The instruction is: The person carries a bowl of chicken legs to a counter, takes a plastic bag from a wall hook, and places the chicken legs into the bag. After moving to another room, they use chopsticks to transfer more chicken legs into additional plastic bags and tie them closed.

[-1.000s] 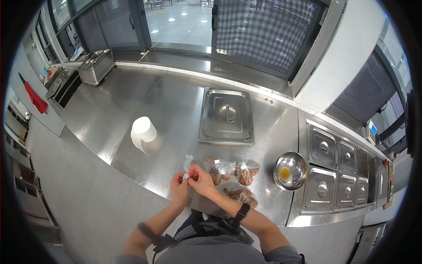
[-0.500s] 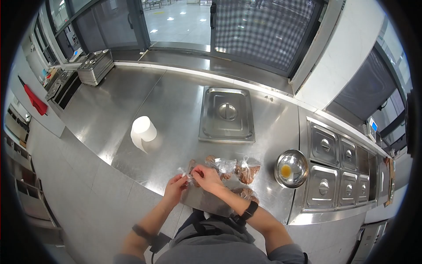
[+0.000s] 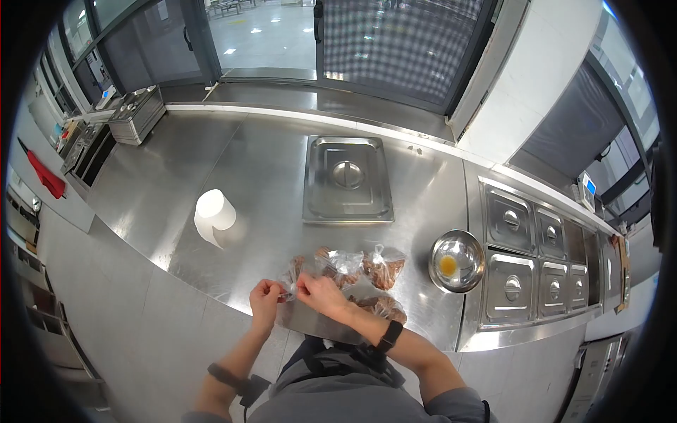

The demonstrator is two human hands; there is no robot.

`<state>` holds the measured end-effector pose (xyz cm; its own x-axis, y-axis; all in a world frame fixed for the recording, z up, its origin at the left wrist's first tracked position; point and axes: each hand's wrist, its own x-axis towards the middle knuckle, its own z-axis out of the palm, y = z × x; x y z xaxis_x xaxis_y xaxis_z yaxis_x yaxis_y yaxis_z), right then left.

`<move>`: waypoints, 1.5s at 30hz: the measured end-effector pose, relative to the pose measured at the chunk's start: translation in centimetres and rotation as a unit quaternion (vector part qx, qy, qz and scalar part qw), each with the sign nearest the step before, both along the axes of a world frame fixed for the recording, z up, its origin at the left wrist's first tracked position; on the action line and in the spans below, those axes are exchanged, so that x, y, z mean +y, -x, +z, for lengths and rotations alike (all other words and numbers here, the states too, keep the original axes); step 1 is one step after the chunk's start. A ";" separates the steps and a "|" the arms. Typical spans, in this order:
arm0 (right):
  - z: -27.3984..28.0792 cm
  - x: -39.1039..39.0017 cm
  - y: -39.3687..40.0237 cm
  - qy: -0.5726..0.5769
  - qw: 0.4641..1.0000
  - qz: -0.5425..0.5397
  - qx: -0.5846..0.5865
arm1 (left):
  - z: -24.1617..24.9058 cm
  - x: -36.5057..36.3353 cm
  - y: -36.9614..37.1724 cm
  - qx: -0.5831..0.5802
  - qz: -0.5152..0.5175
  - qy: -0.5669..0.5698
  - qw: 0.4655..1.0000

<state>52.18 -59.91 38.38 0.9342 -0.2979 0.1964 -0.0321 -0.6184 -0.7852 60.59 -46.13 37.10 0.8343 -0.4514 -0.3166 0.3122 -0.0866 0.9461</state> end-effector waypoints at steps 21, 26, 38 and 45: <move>7.3 -4.8 4.6 -0.076 0.996 -0.019 -0.049 | -0.1 -0.4 1.4 -0.412 -0.257 -0.226 0.845; 5.5 -13.4 10.9 0.025 0.979 -0.200 0.028 | 0.9 -0.8 0.8 -0.579 -0.263 -0.239 0.734; -1.4 -13.6 10.3 0.036 0.984 -0.167 0.046 | 5.1 -10.5 2.3 -0.366 -0.375 -0.278 0.805; 0.7 -13.0 12.6 0.005 0.990 -0.138 0.020 | 2.5 -12.6 2.7 -0.398 -0.417 -0.273 0.770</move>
